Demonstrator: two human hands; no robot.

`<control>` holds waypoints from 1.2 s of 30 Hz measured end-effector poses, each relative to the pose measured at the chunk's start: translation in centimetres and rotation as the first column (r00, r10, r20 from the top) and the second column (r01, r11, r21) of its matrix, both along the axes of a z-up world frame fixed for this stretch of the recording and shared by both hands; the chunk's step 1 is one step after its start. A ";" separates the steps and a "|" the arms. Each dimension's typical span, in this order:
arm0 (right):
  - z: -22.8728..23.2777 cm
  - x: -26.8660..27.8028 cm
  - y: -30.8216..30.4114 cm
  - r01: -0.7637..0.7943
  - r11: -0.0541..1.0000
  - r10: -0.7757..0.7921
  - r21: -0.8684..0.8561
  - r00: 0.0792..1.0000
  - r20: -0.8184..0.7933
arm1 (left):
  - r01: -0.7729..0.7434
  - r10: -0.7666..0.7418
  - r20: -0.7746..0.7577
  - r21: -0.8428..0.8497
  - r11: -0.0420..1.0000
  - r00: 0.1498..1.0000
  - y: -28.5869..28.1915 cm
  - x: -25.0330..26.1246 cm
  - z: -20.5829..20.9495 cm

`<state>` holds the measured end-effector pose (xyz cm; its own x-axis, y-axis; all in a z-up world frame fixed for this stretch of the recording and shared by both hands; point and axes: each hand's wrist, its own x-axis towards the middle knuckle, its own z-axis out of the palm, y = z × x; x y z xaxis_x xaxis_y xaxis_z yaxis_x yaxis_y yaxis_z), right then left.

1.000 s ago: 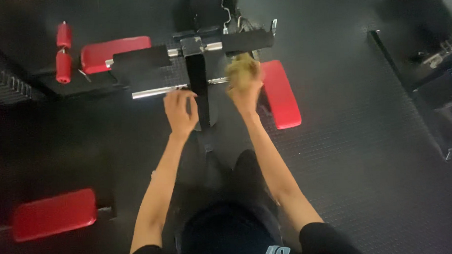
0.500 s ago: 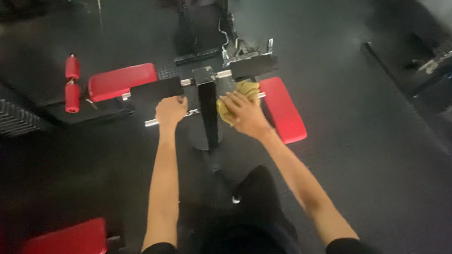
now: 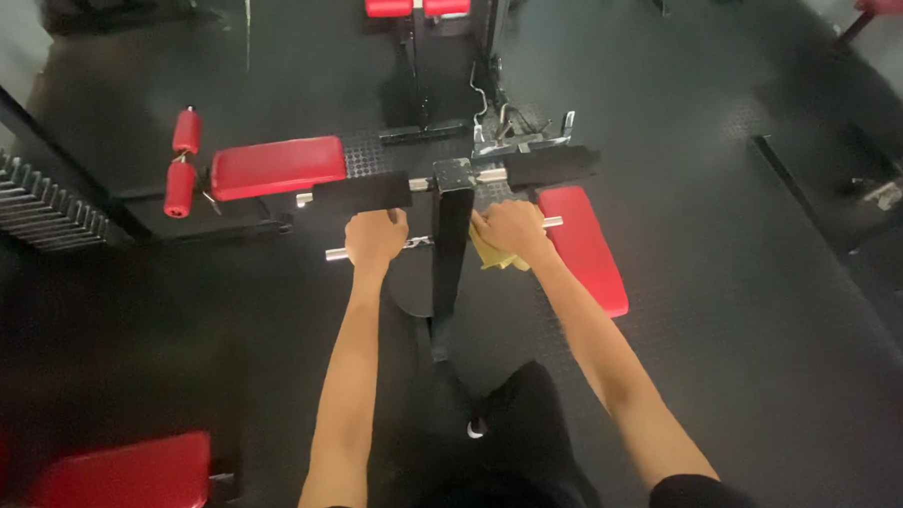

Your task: Wiping down gym machines and benches with a yellow cleaning cloth.

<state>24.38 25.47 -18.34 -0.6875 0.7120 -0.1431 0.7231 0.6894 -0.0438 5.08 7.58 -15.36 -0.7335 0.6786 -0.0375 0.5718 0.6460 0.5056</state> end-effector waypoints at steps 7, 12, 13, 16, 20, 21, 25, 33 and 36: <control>1.3 0.8 -2.7 -0.047 0.995 0.059 0.091 0.988 -0.144 | -0.024 0.024 0.019 0.000 1.000 1.000 0.6 -0.1 0.4; -1.8 1.5 -5.6 0.075 0.737 0.493 0.672 0.621 -0.609 | 0.025 -0.023 -0.068 0.017 1.000 0.997 1.1 -0.9 -0.6; -2.4 1.6 -6.2 0.073 0.737 0.494 0.672 0.621 -0.609 | 0.023 -0.022 -0.067 0.016 1.000 0.998 0.7 -0.7 -0.8; -3.7 2.3 -7.3 0.059 0.751 0.470 0.657 0.652 -0.595 | 0.039 -0.035 -0.111 0.031 0.999 0.993 0.2 -0.3 -0.9; -2.9 3.4 -6.2 -0.064 0.794 0.439 0.605 0.748 -0.498 | 0.034 -0.032 -0.049 0.046 0.998 0.998 0.5 -0.4 -0.1; -2.3 3.4 -5.7 -0.114 0.806 0.457 0.580 0.744 -0.488 | 0.020 -0.019 -0.022 0.071 0.997 1.000 0.6 -0.5 0.3; -0.1 2.3 -3.3 -0.157 0.894 0.360 0.419 0.810 -0.463 | 0.055 -0.047 -0.098 0.081 0.995 0.994 0.6 -0.5 -1.0; 1.2 -0.9 0.9 -0.055 0.972 0.055 -0.227 0.998 -0.007 | 0.065 -0.069 -0.224 -0.023 0.998 0.972 0.5 -0.3 -0.9; 2.5 -0.5 -0.5 -0.062 0.976 0.061 -0.209 0.998 -0.012 | 0.053 -0.058 -0.186 -0.033 0.998 0.981 0.5 -0.6 -1.2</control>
